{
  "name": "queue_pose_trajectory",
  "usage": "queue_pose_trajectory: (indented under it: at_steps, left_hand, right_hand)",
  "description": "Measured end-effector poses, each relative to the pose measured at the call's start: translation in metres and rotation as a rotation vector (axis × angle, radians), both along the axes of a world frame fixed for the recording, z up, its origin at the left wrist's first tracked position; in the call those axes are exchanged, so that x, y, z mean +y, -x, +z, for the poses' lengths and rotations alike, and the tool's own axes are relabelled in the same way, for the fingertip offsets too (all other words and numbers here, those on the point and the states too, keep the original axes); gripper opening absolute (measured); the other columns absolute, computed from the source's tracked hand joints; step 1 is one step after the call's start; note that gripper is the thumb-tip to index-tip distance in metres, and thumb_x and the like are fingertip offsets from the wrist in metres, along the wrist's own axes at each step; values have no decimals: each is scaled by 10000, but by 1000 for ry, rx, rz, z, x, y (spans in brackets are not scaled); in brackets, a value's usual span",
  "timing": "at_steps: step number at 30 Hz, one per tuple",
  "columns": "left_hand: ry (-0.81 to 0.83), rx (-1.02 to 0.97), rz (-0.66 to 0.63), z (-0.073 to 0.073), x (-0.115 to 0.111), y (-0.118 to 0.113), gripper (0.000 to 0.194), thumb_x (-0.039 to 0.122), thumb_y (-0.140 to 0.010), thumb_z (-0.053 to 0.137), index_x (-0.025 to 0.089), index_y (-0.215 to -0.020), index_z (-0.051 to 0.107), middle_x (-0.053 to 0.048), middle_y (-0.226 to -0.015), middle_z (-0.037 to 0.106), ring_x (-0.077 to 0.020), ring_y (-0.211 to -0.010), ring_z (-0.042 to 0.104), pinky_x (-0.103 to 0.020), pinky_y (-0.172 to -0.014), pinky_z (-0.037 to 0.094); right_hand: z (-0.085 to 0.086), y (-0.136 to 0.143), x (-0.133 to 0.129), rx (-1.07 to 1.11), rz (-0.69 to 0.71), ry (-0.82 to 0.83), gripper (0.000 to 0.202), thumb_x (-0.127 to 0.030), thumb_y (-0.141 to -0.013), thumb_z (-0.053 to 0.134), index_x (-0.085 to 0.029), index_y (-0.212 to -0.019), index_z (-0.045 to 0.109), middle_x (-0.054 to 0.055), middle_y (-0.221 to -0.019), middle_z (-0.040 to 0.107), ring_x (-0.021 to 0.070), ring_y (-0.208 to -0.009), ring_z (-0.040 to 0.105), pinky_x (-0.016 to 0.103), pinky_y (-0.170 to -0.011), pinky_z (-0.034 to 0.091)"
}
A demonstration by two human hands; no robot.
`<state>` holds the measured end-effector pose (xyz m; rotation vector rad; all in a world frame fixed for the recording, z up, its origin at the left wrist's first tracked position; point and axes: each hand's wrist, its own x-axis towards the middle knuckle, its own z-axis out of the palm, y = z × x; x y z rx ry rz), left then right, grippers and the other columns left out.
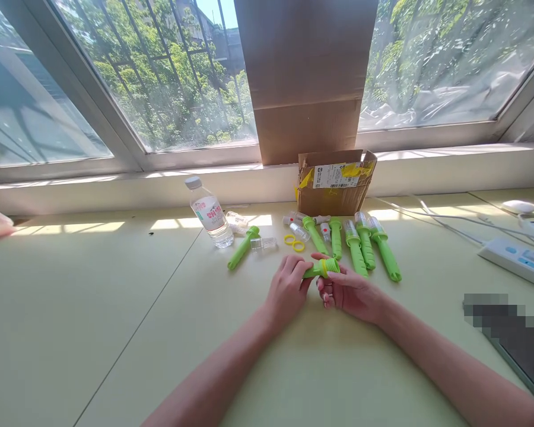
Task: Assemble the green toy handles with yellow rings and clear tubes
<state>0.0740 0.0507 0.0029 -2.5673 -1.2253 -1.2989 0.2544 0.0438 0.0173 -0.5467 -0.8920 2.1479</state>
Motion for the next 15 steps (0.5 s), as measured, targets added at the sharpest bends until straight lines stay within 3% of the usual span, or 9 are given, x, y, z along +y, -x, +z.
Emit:
queue_pose_trajectory:
  at_steps: [5,11,15]
  left_hand:
    - [-90,14,87,-1,0,0,127,107,-803,543,190,-899,530,-46,-851,488,-176,-812,481,-280,-673,465]
    - [-76,29,114,0,-1,1,199,80,-779,542,203,-933,514,-52,-895,504,-185,-841,500,-288,-687,466]
    - [-45,29,122,3,-2,0,162,164,-811,556,194,-956,492,-51,-882,555,-186,-824,521,-298,-691,463]
  right_hand:
    - [2,3,0,-13,-39,4,396,-241,-875,545,-275,-1262,466,30,-826,630,113,-654,592,256,-618,473]
    - [0,3,0,-19,-62,-22,382,-189,-846,564,-266,-1215,502,31,-823,635,112,-641,576,263,-616,466]
    - [-1,1,2,17,-75,8,356,-199,-832,570,-268,-1178,524,22,-778,624,128,-675,573,271,-623,467]
